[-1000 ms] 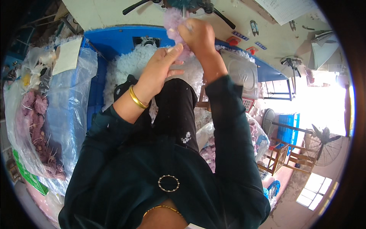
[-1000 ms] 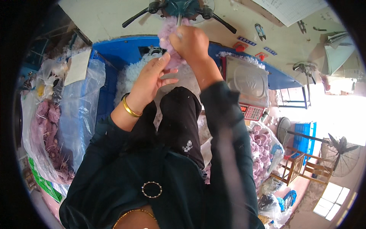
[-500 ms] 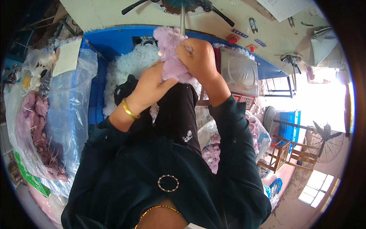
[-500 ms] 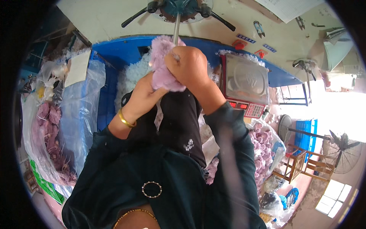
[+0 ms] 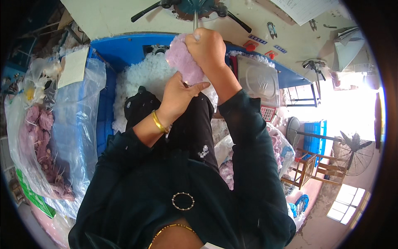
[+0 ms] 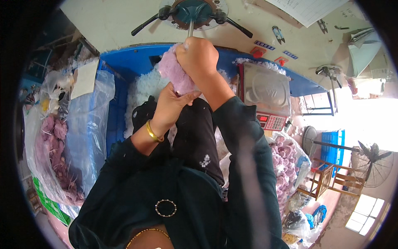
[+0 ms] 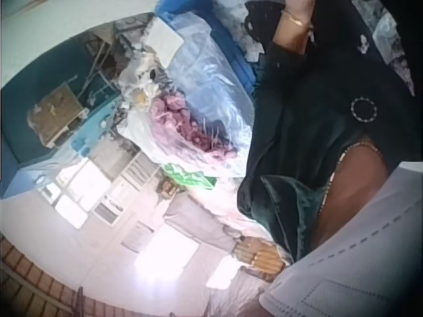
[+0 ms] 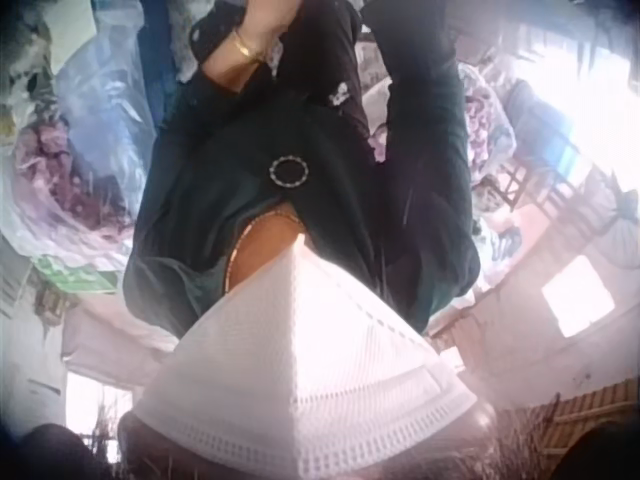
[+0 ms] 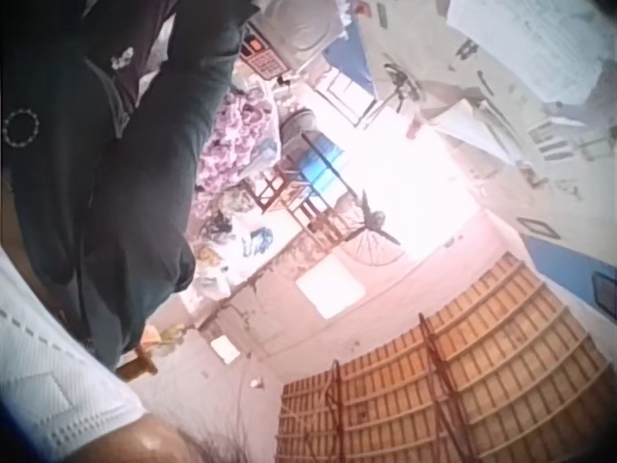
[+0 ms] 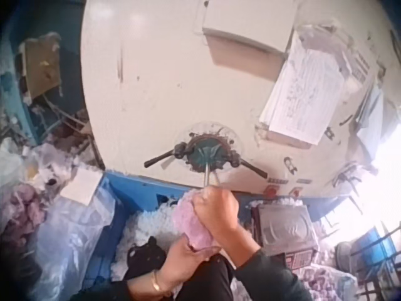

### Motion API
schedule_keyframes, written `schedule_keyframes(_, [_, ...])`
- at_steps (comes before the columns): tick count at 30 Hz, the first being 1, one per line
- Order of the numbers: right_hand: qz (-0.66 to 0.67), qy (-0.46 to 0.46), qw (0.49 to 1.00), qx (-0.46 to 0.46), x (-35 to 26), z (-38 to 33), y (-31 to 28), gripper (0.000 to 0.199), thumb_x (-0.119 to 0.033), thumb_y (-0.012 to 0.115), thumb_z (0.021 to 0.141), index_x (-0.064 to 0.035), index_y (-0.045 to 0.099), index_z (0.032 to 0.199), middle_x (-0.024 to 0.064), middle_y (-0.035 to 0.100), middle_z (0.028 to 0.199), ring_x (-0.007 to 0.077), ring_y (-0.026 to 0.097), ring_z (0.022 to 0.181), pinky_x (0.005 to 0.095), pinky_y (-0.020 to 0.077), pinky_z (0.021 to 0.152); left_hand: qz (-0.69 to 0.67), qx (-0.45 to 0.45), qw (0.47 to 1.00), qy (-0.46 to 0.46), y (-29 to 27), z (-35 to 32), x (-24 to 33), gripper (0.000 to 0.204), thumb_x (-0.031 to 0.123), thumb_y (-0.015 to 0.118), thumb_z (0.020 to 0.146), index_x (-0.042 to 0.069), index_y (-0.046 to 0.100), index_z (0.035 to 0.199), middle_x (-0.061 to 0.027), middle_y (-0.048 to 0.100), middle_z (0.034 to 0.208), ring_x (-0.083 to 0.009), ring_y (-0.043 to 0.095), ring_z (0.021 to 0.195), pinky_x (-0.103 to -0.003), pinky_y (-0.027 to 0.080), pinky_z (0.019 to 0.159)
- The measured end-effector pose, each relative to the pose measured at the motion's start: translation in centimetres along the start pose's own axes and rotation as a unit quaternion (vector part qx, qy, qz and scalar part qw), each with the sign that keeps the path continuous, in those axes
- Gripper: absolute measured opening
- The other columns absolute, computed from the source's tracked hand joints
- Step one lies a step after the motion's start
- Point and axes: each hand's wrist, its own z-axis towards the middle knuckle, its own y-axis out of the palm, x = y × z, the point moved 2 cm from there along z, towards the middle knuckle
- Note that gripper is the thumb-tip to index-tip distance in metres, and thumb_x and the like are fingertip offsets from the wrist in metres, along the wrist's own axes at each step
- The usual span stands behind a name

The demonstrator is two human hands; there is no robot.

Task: The person repeatedly picks up pink plush toy shells, stuffs them with white synthetic fiber, and places them on a digital scale. The person handles the toys one at a time, adjusting the stuffing by hand before weighing each unit.

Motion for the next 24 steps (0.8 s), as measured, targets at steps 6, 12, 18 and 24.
schedule_keyframes(6, [0.094, 0.062, 0.988, -0.104, 0.7, -0.7, -1.5, 0.031, -0.03, 0.061, 0.071, 0.0004, 0.06, 0.065, 0.0207, 0.057, 0.063, 0.0399, 0.056, 0.061, 0.0433, 0.0468, 0.056, 0.212, -0.023, 0.956, 0.202, -2.0, 0.7, 1.1, 0.019, 0.016, 0.064, 0.082, -0.002, 0.061, 0.085, -0.0214, 0.061, 0.076, -0.0407, 0.058, 0.072, -0.041, 0.047, 0.063])
schedule_keyframes(12, [0.119, 0.065, 0.991, -0.019, 1.6, 3.4, 1.1, 0.031, -0.026, 0.062, 0.069, 0.0031, 0.056, 0.06, 0.0235, 0.052, 0.059, 0.0389, 0.052, 0.053, 0.0427, 0.0443, 0.053, 0.201, 0.0, 0.972, 0.121, -2.0, 7.5, 2.7, 0.026, 0.025, 0.058, 0.092, 0.0, 0.062, 0.087, -0.0036, 0.058, 0.067, -0.0116, 0.052, 0.059, -0.026, 0.043, 0.056])
schedule_keyframes(18, [0.167, 0.02, 0.986, -0.016, 1.4, 0.8, 0.3, 0.032, -0.025, 0.064, 0.069, 0.0024, 0.053, 0.057, 0.0206, 0.047, 0.054, 0.0308, 0.04, 0.045, 0.039, 0.0395, 0.047, -0.066, -0.042, 0.997, 0.006, -1.9, 3.2, 2.2, 0.02, 0.016, 0.063, 0.087, 0.001, 0.06, 0.1, -0.0103, 0.065, 0.091, -0.0215, 0.061, 0.075, -0.032, 0.048, 0.069])
schedule_keyframes(24, [0.288, -0.044, 0.956, -0.036, 2.3, -3.5, -1.5, 0.024, -0.006, 0.064, 0.072, 0.0003, 0.048, 0.056, 0.0105, 0.042, 0.05, 0.0137, 0.036, 0.046, 0.0292, 0.0332, 0.045, -0.263, -0.109, 0.95, -0.126, -5.0, 2.7, -4.9, 0.026, 0.006, 0.06, 0.088, 0.001, 0.057, 0.114, -0.0118, 0.059, 0.117, -0.0205, 0.056, 0.109, -0.033, 0.044, 0.092])
